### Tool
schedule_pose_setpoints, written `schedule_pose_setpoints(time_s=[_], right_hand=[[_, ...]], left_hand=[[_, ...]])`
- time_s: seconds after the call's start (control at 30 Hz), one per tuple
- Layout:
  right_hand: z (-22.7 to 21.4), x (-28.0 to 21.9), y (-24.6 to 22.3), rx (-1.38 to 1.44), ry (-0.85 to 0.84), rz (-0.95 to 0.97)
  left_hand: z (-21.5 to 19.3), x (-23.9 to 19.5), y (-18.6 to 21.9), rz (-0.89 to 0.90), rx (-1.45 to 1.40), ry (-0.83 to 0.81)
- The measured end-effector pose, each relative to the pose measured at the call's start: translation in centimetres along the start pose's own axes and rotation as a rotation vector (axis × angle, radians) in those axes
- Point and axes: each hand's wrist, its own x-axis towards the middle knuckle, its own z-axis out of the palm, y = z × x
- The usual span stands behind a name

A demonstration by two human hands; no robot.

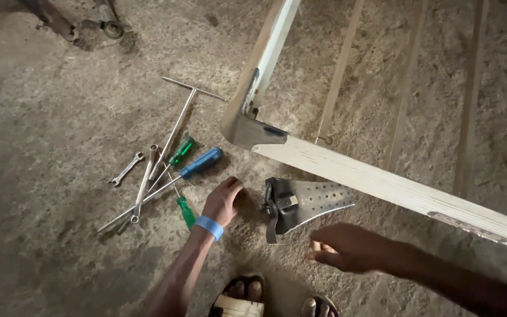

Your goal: Assemble or repair a white metal frame using bolts and hand tools.

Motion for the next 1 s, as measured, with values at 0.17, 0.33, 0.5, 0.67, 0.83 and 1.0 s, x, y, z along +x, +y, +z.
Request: schedule_pose_setpoints(time_s=[0.17, 0.33, 0.5, 0.67, 0.83, 1.0], right_hand=[[4.6, -0.3, 5.3, -0.160, -0.358, 0.250], [5.7, -0.6, 10.1, -0.125, -0.297, 0.285], [4.3, -0.4, 13.1, -0.201, -0.178, 0.311], [4.7, -0.2, 14.0, -0.229, -0.071, 0.163], [4.9, -0.5, 13.1, -0.226, -0.139, 0.226], [4.5, -0.8, 13.3, -0.191, -0.143, 0.277]], left_hand=[[1.1, 0.3, -0.9, 0.095, 0.015, 0.116], [1.9, 0.5, -1.7, 0.051, 0.020, 0.143], [2.0, 1.5, -2.2, -0.011, 0.055, 0.198], [1.7, 1.1, -2.4, 0.027, 0.055, 0.272], [0.2, -0.1, -3.5, -0.054, 0.070, 0.320], [-1.2, -1.6, -2.8, -0.072, 0.181, 0.427]])
